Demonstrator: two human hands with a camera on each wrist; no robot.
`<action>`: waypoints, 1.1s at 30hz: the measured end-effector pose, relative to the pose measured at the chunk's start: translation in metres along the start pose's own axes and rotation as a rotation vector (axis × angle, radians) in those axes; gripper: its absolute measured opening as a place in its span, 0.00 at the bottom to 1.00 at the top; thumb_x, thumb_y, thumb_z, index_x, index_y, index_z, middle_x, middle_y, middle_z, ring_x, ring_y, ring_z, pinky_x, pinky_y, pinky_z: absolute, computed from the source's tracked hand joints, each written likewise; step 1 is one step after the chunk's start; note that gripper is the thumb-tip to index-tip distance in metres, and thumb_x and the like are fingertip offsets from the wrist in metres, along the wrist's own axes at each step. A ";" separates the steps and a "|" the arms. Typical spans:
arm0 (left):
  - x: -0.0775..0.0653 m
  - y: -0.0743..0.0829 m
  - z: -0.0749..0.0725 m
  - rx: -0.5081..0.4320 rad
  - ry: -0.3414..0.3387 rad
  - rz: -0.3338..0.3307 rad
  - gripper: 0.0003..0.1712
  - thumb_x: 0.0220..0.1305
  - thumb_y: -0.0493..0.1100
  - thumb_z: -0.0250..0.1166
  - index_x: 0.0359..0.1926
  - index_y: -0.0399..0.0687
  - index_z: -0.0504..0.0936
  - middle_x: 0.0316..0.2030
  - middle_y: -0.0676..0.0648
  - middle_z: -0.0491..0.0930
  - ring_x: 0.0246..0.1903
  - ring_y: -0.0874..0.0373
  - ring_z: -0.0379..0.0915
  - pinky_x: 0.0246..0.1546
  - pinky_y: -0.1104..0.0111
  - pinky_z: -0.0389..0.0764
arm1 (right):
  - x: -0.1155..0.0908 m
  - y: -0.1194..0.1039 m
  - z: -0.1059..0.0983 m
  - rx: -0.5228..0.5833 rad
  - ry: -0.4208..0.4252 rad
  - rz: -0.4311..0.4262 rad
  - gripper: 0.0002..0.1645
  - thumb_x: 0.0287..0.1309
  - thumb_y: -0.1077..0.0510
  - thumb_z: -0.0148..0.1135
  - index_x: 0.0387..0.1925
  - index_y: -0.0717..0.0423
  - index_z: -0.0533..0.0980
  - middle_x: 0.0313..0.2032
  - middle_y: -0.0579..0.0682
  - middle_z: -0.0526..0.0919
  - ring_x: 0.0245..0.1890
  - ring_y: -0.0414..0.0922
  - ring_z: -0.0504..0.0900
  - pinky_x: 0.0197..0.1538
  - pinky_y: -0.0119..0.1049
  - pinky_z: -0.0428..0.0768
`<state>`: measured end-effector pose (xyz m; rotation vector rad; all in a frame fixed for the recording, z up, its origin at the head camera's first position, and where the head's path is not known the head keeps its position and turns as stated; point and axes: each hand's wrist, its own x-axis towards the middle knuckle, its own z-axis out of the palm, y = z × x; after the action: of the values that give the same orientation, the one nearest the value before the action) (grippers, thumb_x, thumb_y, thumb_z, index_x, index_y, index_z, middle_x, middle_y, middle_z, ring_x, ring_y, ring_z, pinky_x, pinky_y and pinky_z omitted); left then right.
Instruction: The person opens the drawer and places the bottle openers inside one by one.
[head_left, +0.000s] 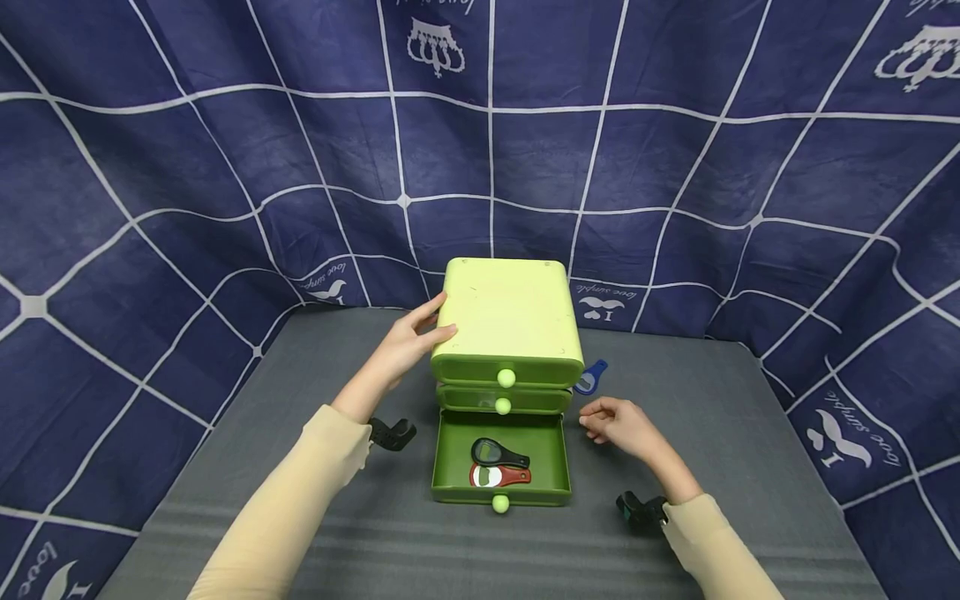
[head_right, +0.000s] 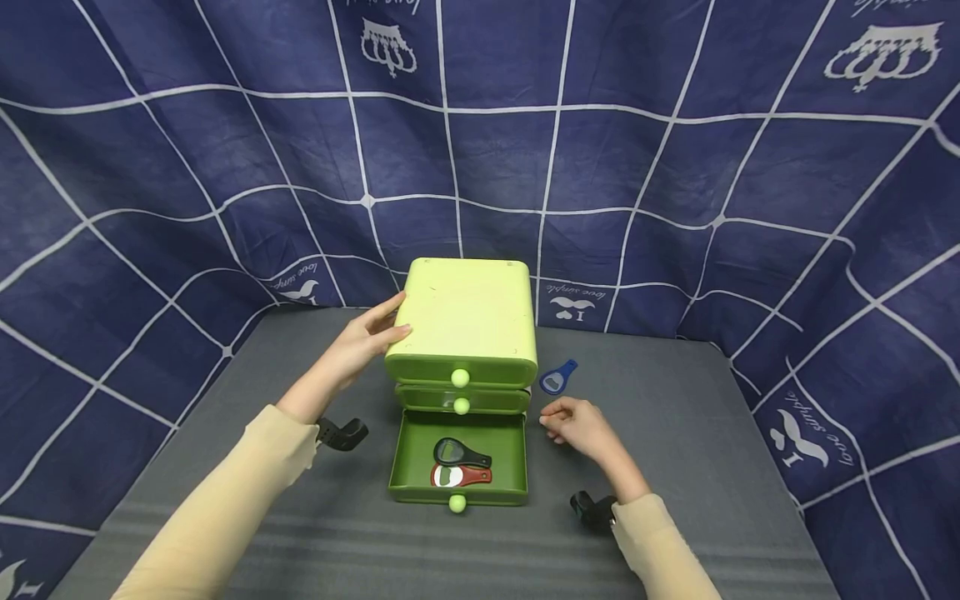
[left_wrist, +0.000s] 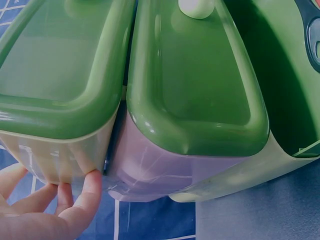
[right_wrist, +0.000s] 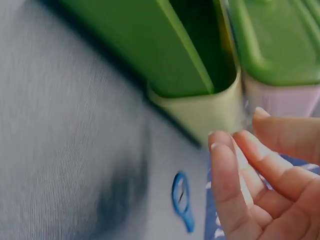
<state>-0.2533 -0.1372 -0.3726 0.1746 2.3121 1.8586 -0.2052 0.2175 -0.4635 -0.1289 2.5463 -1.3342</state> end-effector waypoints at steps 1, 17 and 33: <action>0.000 0.000 0.000 0.001 0.002 -0.005 0.41 0.67 0.49 0.65 0.76 0.63 0.57 0.77 0.47 0.50 0.75 0.49 0.50 0.69 0.50 0.64 | 0.003 0.003 -0.002 -0.002 0.015 0.019 0.14 0.65 0.61 0.61 0.46 0.70 0.79 0.33 0.62 0.86 0.29 0.46 0.84 0.37 0.43 0.85; 0.001 -0.003 -0.001 0.002 0.010 -0.017 0.40 0.66 0.50 0.65 0.76 0.65 0.58 0.77 0.49 0.51 0.75 0.49 0.50 0.69 0.49 0.65 | 0.043 0.029 -0.006 -0.083 0.336 0.216 0.19 0.68 0.52 0.59 0.44 0.66 0.81 0.35 0.60 0.86 0.28 0.44 0.83 0.33 0.37 0.82; 0.001 -0.002 -0.001 0.010 -0.002 -0.017 0.40 0.67 0.51 0.65 0.75 0.66 0.58 0.77 0.49 0.49 0.75 0.50 0.48 0.67 0.50 0.67 | 0.062 0.031 0.003 -0.115 0.408 0.300 0.24 0.68 0.50 0.57 0.47 0.69 0.78 0.47 0.68 0.81 0.45 0.61 0.79 0.47 0.52 0.77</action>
<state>-0.2547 -0.1378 -0.3741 0.1577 2.3145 1.8382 -0.2630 0.2201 -0.5022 0.5355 2.8208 -1.1942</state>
